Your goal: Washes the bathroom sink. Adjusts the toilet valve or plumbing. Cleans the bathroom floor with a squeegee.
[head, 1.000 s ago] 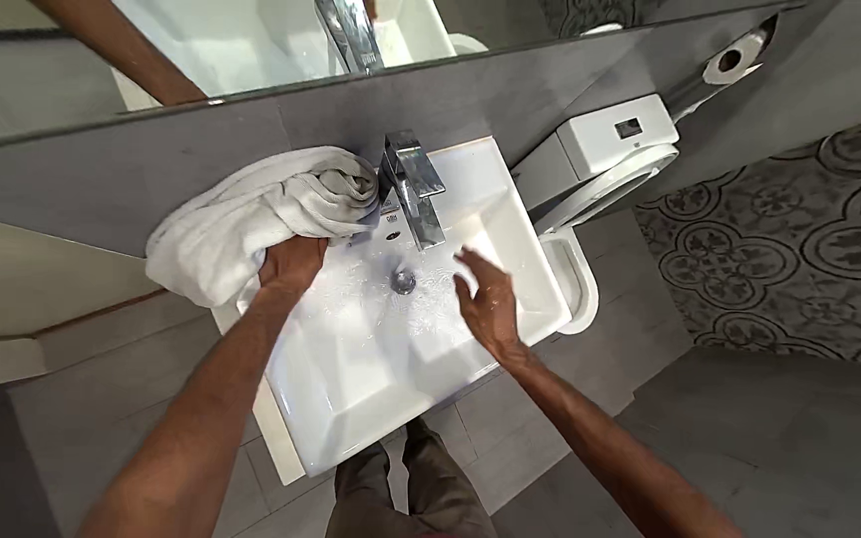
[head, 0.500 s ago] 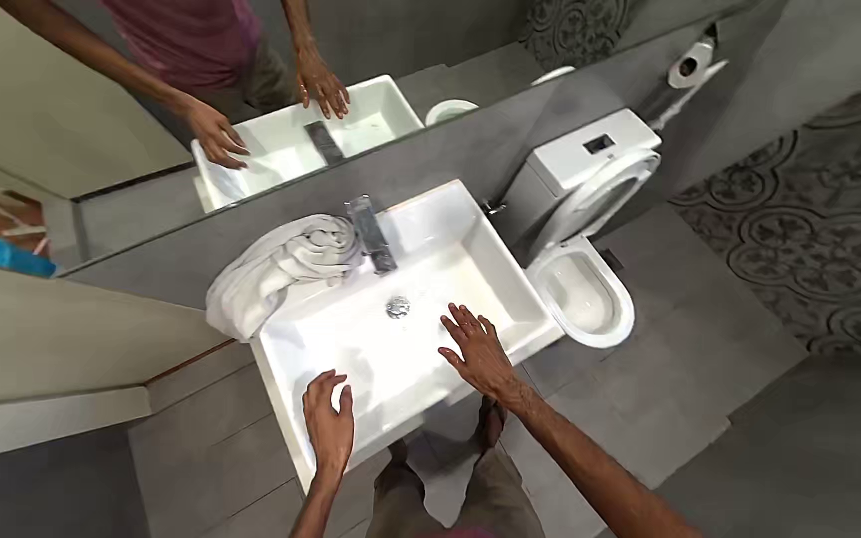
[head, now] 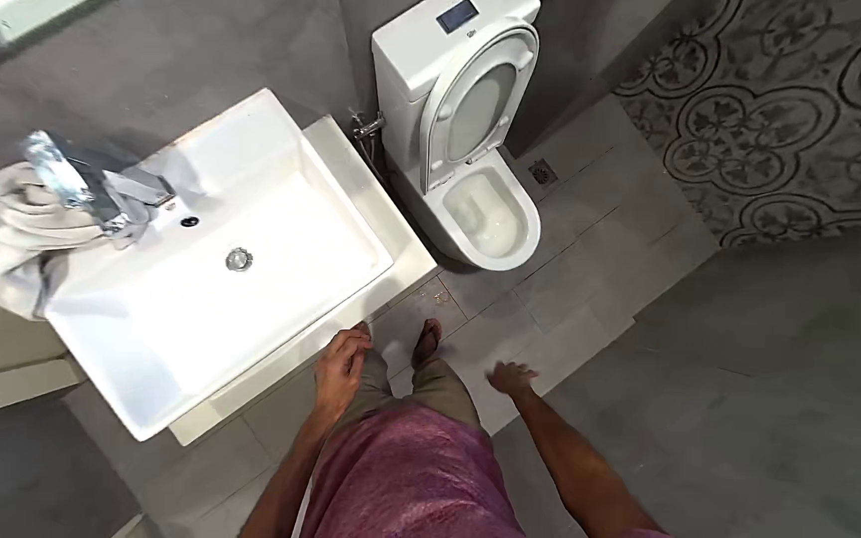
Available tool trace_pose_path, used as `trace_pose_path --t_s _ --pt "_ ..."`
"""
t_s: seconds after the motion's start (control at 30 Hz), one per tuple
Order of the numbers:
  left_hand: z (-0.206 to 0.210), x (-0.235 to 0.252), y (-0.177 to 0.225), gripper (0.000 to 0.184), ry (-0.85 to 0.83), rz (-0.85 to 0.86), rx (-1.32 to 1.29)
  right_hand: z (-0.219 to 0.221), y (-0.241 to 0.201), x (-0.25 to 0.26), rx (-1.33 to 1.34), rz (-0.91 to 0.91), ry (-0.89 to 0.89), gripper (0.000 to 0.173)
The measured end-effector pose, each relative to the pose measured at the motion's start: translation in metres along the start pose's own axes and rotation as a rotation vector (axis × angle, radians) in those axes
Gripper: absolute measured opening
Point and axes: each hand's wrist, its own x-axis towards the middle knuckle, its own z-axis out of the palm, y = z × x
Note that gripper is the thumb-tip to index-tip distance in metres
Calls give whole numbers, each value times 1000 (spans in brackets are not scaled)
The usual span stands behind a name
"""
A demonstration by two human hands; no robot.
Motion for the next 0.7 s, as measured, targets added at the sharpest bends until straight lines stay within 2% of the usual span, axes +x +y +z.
trace_pose_path --t_s 0.03,0.07,0.17,0.23,0.3,0.37,0.43,0.53,0.63,0.7 --pt "6 6 6 24 -25 -2 0 -2 19 -1 -146 34 -78 66" --pt "11 13 10 24 -32 -18 -12 -9 28 3 -177 16 -95 63" --pt "31 28 15 21 -63 -196 -154 -62 20 25 95 -89 -48 58" --pt "47 50 12 23 -220 -384 -243 -119 -16 49 251 -149 7 54" --pt "65 71 -1 36 -466 -516 -312 -176 -68 62 315 -222 91 46" --pt "86 100 -17 46 -650 -528 -323 -242 -129 78 339 -272 226 41" --pt "102 110 -18 52 -737 -561 -305 -293 -185 100 352 -388 357 37" --pt "127 114 -23 54 -662 -658 -370 -367 -275 154 534 -536 387 33" --pt "158 99 -31 52 -486 -783 -601 -414 -354 205 850 -536 239 35" --pt "179 84 -34 50 -392 -884 -711 -425 -392 240 965 -501 127 40"
